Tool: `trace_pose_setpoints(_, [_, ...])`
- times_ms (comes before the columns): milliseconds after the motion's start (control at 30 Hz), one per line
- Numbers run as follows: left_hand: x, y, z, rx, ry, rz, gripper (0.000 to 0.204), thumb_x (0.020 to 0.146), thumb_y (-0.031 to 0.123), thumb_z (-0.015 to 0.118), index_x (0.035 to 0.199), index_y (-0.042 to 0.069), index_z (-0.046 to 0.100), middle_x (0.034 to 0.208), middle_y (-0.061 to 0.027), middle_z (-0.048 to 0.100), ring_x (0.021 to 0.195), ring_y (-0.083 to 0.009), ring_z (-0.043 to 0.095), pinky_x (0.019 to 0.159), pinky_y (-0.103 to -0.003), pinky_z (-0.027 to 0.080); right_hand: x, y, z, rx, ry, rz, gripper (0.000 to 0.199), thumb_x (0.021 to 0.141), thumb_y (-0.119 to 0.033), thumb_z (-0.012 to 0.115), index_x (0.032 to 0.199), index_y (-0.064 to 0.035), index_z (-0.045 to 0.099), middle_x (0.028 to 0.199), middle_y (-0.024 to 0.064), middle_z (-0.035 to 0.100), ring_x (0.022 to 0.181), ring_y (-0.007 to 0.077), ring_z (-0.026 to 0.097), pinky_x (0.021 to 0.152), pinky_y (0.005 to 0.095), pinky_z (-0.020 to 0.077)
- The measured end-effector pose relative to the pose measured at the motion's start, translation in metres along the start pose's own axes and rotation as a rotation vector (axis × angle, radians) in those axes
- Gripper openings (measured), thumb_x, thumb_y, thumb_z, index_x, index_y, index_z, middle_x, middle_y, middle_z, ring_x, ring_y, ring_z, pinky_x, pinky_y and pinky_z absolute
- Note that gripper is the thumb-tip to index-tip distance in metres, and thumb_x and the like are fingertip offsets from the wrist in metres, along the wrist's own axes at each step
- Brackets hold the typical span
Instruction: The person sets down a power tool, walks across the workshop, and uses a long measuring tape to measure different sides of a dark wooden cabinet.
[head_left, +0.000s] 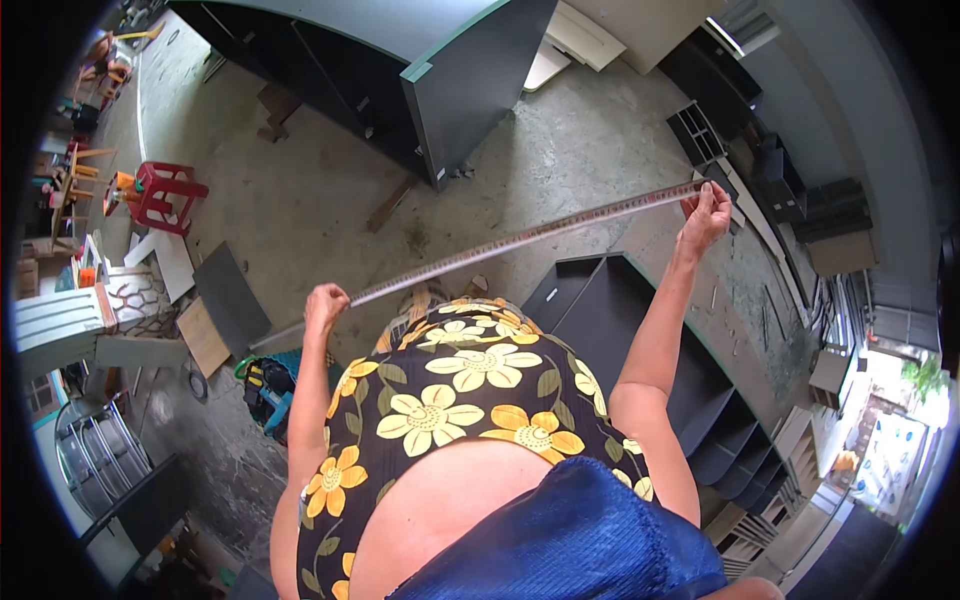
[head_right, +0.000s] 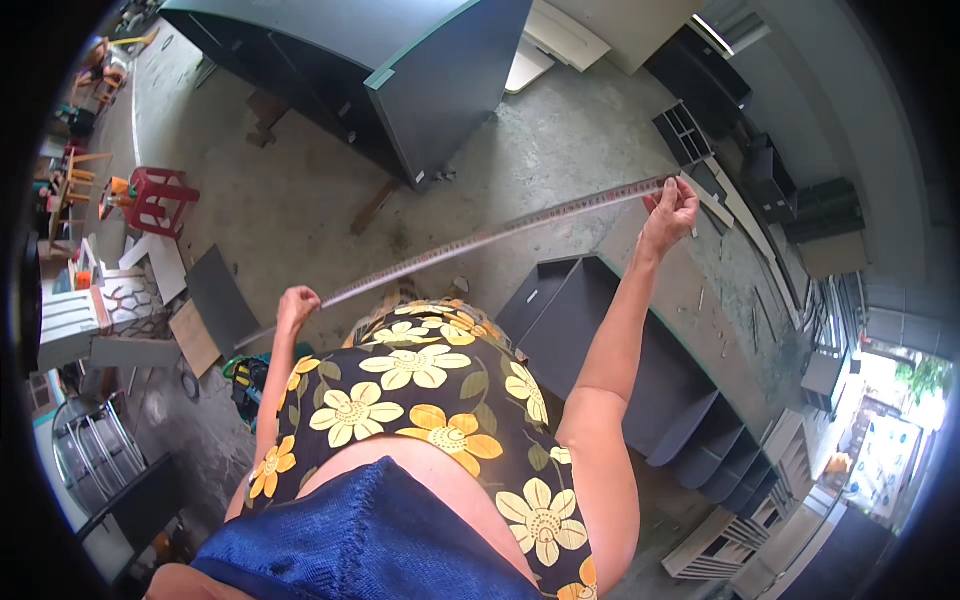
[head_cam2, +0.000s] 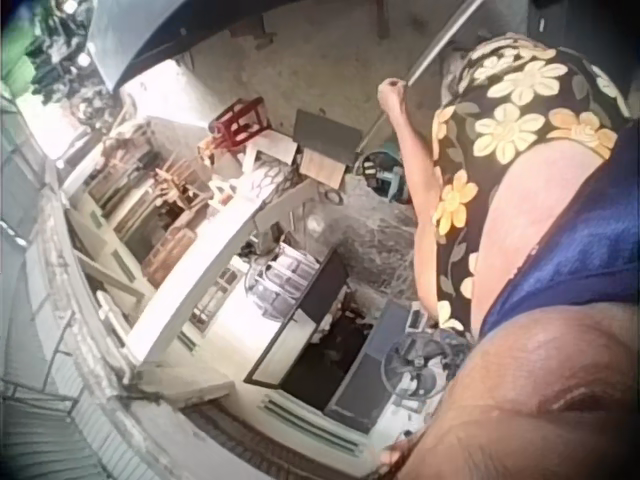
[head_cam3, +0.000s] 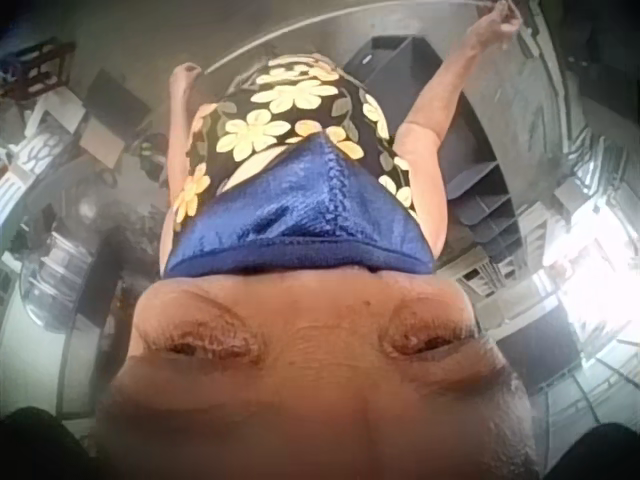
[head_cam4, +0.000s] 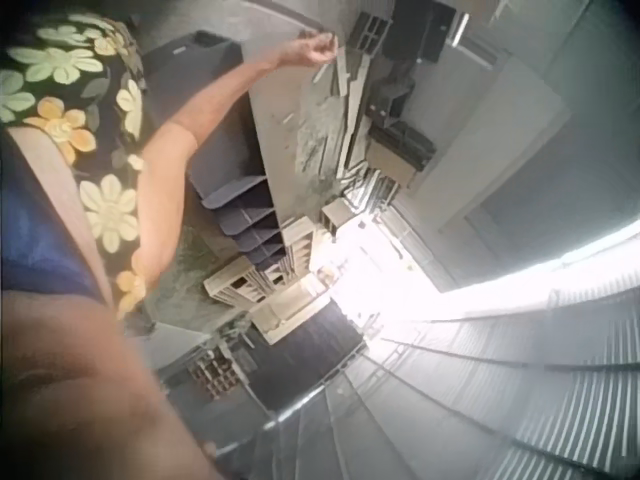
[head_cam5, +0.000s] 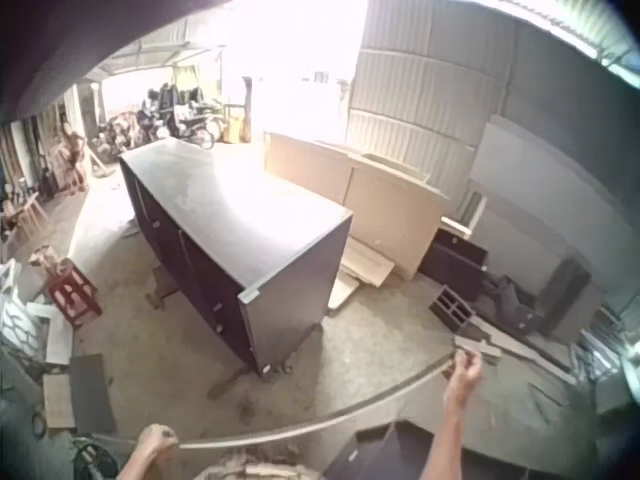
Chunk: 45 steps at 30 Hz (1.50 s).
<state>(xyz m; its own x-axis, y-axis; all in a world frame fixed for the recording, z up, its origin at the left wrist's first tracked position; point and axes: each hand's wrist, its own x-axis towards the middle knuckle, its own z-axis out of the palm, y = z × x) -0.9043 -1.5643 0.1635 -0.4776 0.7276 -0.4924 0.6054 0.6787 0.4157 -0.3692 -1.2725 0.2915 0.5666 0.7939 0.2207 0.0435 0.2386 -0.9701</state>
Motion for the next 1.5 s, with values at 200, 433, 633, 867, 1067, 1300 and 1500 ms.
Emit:
trace_pose_setpoints(200, [0.05, 0.035, -0.05, -0.113, 0.195, 0.359, 0.014, 0.07, 0.019, 0.066, 0.075, 0.007, 0.062, 0.092, -0.0096, 0.062, 0.091, -0.0204, 0.059, 0.078, -0.035, 0.046, 0.086, 0.028, 0.087, 0.023, -0.033, 0.063, 0.015, 0.085, -0.014, 0.063, 0.095, -0.0058, 0.056, 0.076, 0.001, 0.058, 0.058, 0.0068, 0.055, 0.049, 0.0208, 0.0511])
trace_pose_setpoints(433, [0.099, 0.094, -0.102, -0.594, -0.021, 0.169, 0.009, 0.079, 0.011, 0.061, 0.079, 0.002, 0.059, 0.066, 0.0025, 0.056, 0.062, -0.0051, 0.053, 0.059, -0.02, 0.044, 0.18, 0.081, 0.205, 0.015, -0.142, 0.094, 0.013, 0.084, -0.013, 0.064, 0.093, -0.0056, 0.058, 0.073, 0.002, 0.061, 0.056, 0.0096, 0.059, 0.048, 0.0234, 0.0537])
trace_pose_setpoints(633, [0.12, 0.138, -0.128, -0.418, -0.052, 0.093, 0.021, 0.08, 0.02, 0.067, 0.076, 0.001, 0.06, 0.062, 0.0031, 0.055, 0.058, -0.0037, 0.049, 0.054, -0.019, 0.038, 0.235, 0.104, 0.307, -0.007, -0.293, 0.106, 0.011, 0.084, -0.011, 0.064, 0.091, -0.0044, 0.059, 0.071, 0.0028, 0.061, 0.056, 0.0102, 0.06, 0.048, 0.0242, 0.0543])
trace_pose_setpoints(867, [0.117, 0.19, -0.125, -0.496, -0.01, -0.03, 0.02, 0.082, 0.019, 0.063, 0.074, 0.001, 0.059, 0.058, 0.0031, 0.051, 0.055, -0.0044, 0.045, 0.051, -0.021, 0.036, 0.269, 0.151, 0.406, -0.011, -0.451, 0.202, 0.012, 0.084, -0.01, 0.063, 0.092, -0.0034, 0.059, 0.077, 0.0036, 0.062, 0.06, 0.0123, 0.061, 0.05, 0.0258, 0.0558])
trace_pose_setpoints(1067, [0.108, 0.243, -0.109, -0.452, 0.247, -0.114, 0.027, 0.083, 0.023, 0.064, 0.072, 0.001, 0.055, 0.056, 0.0026, 0.045, 0.054, -0.005, 0.039, 0.049, -0.024, 0.033, 0.303, 0.199, 0.467, -0.129, -0.593, 0.197, 0.011, 0.085, -0.01, 0.062, 0.093, -0.004, 0.059, 0.079, 0.0033, 0.062, 0.061, 0.0116, 0.061, 0.049, 0.0251, 0.0543])
trace_pose_setpoints(1300, [0.115, 0.317, -0.101, -0.365, 0.451, -0.176, 0.028, 0.082, 0.024, 0.065, 0.071, 0.0, 0.055, 0.055, -0.0036, 0.046, 0.052, -0.01, 0.041, 0.05, -0.027, 0.036, 0.339, 0.225, 0.512, -0.304, -0.631, 0.073, 0.012, 0.083, -0.01, 0.063, 0.093, -0.005, 0.063, 0.076, 0.0018, 0.063, 0.058, 0.0098, 0.059, 0.047, 0.0219, 0.0479])
trace_pose_setpoints(1500, [0.125, 0.346, -0.1, -0.318, 0.521, -0.169, 0.028, 0.081, 0.023, 0.066, 0.071, 0.0, 0.055, 0.057, -0.0093, 0.05, 0.049, -0.0182, 0.046, 0.051, -0.03, 0.037, 0.364, 0.254, 0.527, -0.364, -0.633, 0.009, 0.011, 0.081, -0.012, 0.064, 0.089, -0.0055, 0.065, 0.07, 0.0009, 0.062, 0.056, 0.0077, 0.057, 0.046, 0.0207, 0.0454])
